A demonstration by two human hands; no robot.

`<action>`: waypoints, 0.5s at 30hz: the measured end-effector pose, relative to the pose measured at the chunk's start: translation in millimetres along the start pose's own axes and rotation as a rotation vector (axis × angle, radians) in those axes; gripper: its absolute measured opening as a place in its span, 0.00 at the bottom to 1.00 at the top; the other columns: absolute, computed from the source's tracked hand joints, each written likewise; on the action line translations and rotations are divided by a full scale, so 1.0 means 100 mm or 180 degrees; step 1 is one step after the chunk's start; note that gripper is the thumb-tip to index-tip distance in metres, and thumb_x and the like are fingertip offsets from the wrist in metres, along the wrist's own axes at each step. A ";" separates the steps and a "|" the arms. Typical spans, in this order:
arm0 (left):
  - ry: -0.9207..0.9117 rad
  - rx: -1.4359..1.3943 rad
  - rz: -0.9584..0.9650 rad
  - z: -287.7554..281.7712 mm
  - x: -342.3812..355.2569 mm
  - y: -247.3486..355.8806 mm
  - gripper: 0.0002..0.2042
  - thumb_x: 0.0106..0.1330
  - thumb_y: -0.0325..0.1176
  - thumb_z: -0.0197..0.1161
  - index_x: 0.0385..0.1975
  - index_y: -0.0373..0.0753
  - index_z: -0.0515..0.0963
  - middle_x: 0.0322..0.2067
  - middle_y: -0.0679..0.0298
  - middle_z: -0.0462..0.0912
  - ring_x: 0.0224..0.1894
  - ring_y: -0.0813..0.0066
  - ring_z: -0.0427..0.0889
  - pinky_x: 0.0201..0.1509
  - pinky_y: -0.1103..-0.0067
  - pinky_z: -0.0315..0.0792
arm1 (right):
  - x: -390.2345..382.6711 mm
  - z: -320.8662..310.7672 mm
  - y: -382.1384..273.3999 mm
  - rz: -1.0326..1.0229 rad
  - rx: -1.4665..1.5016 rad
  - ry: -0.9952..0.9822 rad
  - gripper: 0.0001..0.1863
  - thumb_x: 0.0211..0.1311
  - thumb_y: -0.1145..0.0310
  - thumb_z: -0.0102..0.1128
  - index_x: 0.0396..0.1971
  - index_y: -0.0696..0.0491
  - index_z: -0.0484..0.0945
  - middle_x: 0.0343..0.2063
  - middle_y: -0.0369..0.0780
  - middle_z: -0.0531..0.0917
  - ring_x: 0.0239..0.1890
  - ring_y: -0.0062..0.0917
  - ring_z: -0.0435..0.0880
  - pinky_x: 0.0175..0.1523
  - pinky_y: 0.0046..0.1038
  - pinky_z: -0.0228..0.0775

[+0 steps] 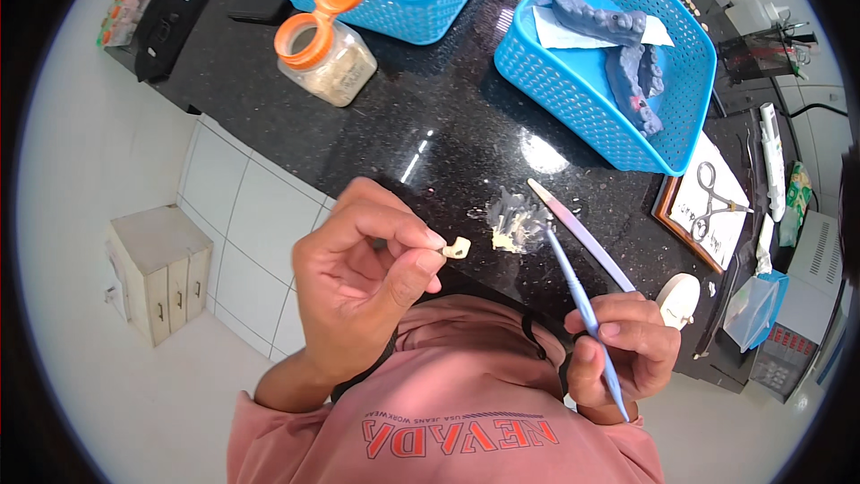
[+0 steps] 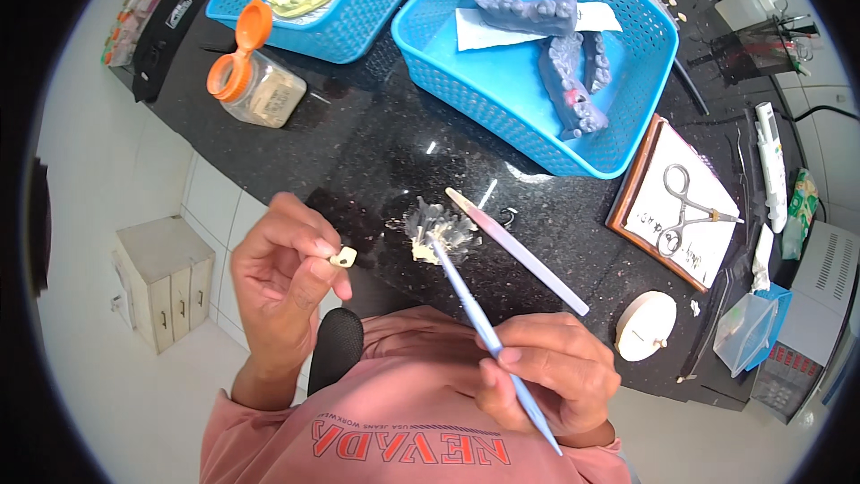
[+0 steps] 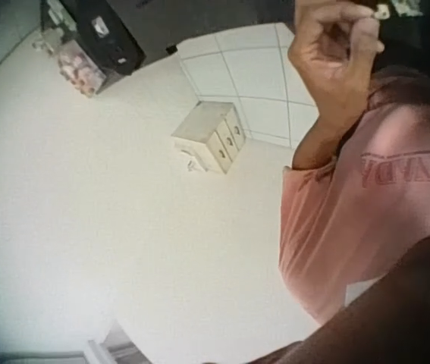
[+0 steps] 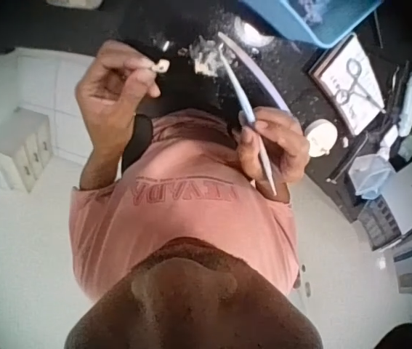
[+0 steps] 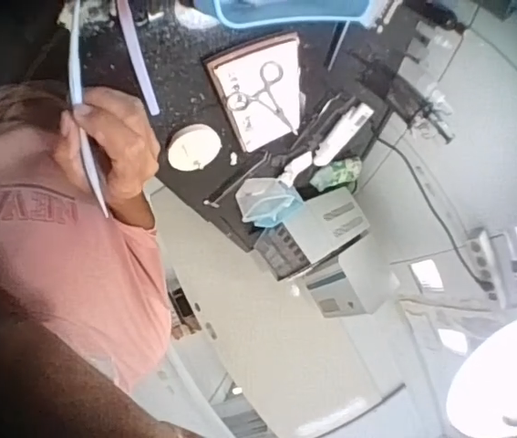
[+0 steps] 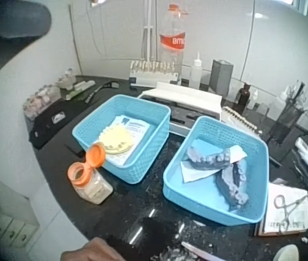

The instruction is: Applying ceramic paste to a dental crown and placing it onto a dental model for fit.

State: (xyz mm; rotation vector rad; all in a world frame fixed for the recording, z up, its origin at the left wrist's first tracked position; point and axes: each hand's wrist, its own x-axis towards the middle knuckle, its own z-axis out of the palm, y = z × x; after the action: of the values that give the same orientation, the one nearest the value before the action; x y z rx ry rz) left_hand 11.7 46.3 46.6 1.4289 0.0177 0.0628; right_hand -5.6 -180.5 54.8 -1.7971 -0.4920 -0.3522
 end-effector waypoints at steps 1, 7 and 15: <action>0.0091 -0.0526 -0.0252 0.00 -0.03 0.00 0.03 0.63 0.24 0.63 0.33 0.36 0.75 0.33 0.63 0.70 0.31 0.83 0.72 0.27 0.87 0.74 | 0.00 -0.01 0.01 -0.0013 0.0042 0.0015 0.15 0.47 0.82 0.70 0.33 0.60 0.73 0.27 0.48 0.82 0.24 0.30 0.85 0.26 0.24 0.77; 0.0262 -0.1355 -0.0682 0.09 -0.17 0.06 0.04 0.64 0.25 0.63 0.33 0.37 0.74 0.30 0.67 0.67 0.28 0.84 0.69 0.24 0.88 0.71 | -0.08 -0.08 0.04 0.0020 -0.0222 -0.0030 0.12 0.48 0.83 0.66 0.31 0.62 0.72 0.23 0.50 0.82 0.23 0.30 0.85 0.25 0.24 0.77; 0.0543 -0.0803 -0.0531 0.16 -0.24 -0.08 0.03 0.62 0.20 0.62 0.32 0.35 0.75 0.30 0.66 0.70 0.25 0.85 0.71 0.26 0.88 0.70 | -0.05 -0.07 0.04 0.0029 -0.0270 -0.0178 0.13 0.46 0.84 0.68 0.31 0.62 0.73 0.23 0.48 0.82 0.22 0.29 0.84 0.24 0.22 0.76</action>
State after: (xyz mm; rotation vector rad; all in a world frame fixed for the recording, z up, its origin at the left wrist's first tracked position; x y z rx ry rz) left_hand -11.0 28.3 40.4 1.1624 0.2607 0.0474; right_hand -7.6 -188.5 51.2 -1.8951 -0.5145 -0.3212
